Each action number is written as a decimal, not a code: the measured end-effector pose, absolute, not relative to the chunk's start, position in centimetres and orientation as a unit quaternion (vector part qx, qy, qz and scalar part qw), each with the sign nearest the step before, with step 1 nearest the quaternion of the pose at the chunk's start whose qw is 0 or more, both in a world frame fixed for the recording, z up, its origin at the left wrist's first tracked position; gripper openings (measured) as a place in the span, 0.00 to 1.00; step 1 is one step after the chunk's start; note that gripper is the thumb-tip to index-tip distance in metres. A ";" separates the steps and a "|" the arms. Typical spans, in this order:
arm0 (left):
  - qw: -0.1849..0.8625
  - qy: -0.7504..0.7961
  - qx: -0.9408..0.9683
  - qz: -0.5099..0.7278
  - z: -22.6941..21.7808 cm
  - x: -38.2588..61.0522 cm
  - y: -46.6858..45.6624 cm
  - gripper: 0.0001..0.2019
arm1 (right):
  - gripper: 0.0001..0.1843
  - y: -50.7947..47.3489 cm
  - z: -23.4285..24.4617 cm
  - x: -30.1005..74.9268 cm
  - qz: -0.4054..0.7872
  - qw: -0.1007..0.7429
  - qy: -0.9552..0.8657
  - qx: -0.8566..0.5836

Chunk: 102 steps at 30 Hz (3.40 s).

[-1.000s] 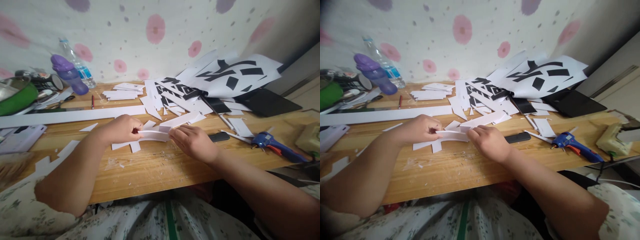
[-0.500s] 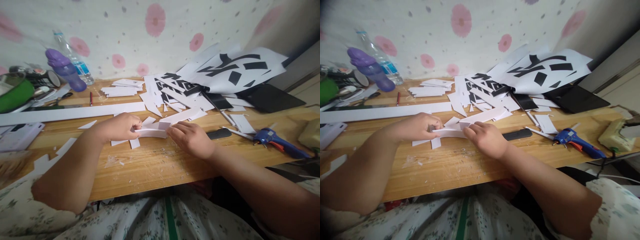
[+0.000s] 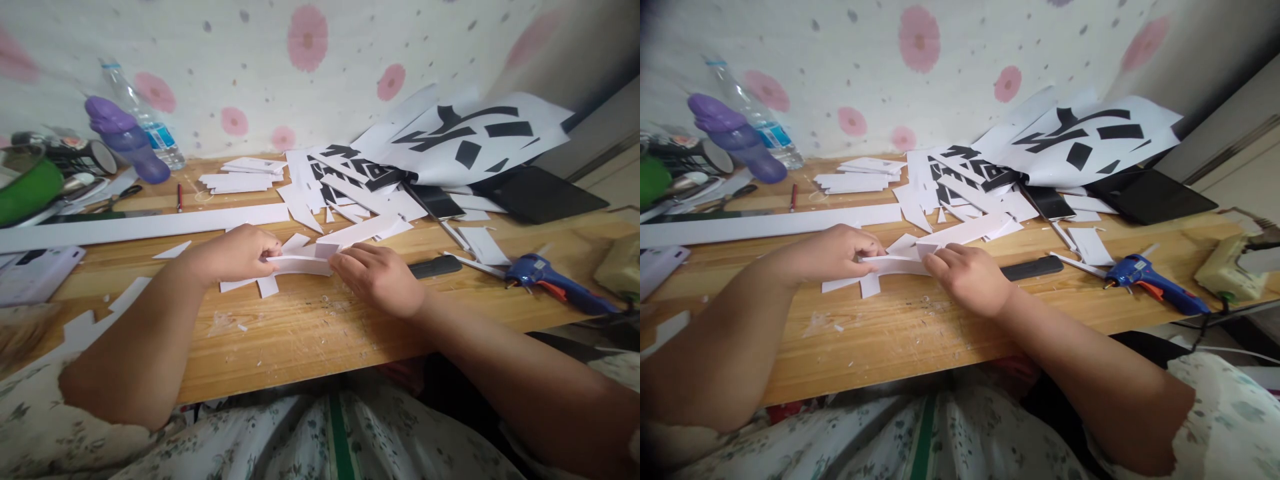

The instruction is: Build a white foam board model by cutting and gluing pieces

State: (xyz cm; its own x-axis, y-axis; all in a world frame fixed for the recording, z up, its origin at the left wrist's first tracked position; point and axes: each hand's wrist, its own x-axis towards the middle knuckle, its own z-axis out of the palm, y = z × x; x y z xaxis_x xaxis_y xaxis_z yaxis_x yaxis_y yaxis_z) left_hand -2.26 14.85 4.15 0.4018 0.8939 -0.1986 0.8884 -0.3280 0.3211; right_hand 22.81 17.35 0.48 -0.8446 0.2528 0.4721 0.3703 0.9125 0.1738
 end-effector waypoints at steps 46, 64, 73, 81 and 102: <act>0.095 0.585 0.803 -0.064 3.7 0.2 14.4 0.14 | 0.08 17.8 -0.3 22.7 -0.118 0.262 -0.945 -0.156; 0.115 0.593 0.795 -0.060 3.1 -0.4 14.6 0.19 | 0.10 17.7 -0.8 22.4 -0.132 0.279 -0.937 -0.163; 0.144 0.599 0.785 -0.066 3.7 -0.1 14.5 0.18 | 0.10 17.7 -0.7 22.5 -0.119 0.276 -0.941 -0.157; 0.152 0.582 0.797 -0.050 3.6 0.0 14.5 0.15 | 0.10 17.6 -0.6 22.5 -0.102 0.262 -0.945 -0.165; -0.004 0.530 0.848 -0.011 1.9 1.9 13.6 0.08 | 0.12 17.5 -0.2 22.4 -0.105 0.263 -0.946 -0.155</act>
State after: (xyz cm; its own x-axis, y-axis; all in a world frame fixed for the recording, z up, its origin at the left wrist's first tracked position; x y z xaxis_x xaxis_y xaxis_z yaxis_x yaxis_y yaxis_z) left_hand 1.93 13.58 1.93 0.4385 0.8986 -0.0142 0.8985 -0.4387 -0.0173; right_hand 22.42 17.51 -0.24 -0.8134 0.2380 0.5308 0.3482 0.9302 0.1165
